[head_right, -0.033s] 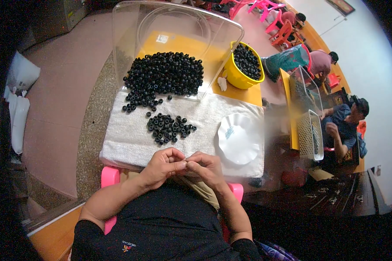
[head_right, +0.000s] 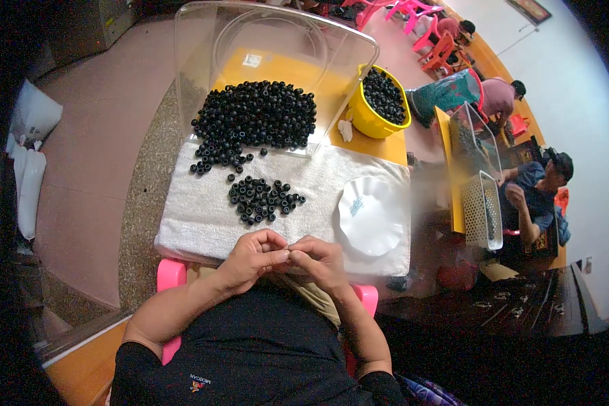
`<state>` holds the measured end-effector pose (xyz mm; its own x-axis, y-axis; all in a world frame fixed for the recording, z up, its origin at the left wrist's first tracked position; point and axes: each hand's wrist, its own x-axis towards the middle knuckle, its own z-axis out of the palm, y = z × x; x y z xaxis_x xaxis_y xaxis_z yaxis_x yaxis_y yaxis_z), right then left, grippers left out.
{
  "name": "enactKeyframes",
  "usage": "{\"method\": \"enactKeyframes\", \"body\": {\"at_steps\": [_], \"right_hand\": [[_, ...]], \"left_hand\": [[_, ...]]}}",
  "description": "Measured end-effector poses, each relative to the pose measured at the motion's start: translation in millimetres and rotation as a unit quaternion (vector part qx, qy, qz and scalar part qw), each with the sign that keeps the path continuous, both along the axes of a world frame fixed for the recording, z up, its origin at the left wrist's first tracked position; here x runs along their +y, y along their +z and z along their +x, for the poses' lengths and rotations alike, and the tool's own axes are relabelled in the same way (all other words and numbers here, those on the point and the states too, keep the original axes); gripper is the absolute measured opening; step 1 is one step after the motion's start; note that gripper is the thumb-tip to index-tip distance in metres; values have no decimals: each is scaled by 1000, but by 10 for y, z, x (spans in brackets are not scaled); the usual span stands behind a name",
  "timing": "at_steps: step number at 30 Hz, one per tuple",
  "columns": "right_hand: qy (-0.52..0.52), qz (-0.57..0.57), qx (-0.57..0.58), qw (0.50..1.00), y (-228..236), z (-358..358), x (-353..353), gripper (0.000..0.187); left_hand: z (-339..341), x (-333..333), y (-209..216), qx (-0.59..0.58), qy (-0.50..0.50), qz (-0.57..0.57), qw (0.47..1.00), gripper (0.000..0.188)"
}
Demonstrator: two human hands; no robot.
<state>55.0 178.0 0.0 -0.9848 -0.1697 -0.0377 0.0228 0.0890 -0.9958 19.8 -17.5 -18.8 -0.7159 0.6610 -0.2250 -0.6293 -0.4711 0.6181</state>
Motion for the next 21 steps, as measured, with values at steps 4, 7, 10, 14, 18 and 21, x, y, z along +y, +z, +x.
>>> {"method": "enactKeyframes", "body": {"at_steps": [4, 7, 10, 14, 18, 21], "right_hand": [[-35, 252, 301, 919, 48, 24, -213, 24], [-31, 303, 316, 898, 85, 45, -279, 27], [4, 274, 289, 917, 150, -55, -177, 29], [-25, 352, 285, 891, 246, -384, 43, 23], [-12, 487, 294, 822, 241, -786, 100, 29], [34, 522, 247, 815, 188, -931, 85, 34]], "left_hand": [[-30, -15, 20, -38, 12, 17, 999, 19], [-45, -31, 7, -45, 30, 19, 998, 16], [-41, -39, 29, -31, 45, 11, 998, 13], [-24, -3, -6, -4, 51, 3, 999, 13], [-22, -2, -19, 10, 51, -1, 999, 14], [-26, -5, -25, 12, 45, -3, 999, 14]]}}
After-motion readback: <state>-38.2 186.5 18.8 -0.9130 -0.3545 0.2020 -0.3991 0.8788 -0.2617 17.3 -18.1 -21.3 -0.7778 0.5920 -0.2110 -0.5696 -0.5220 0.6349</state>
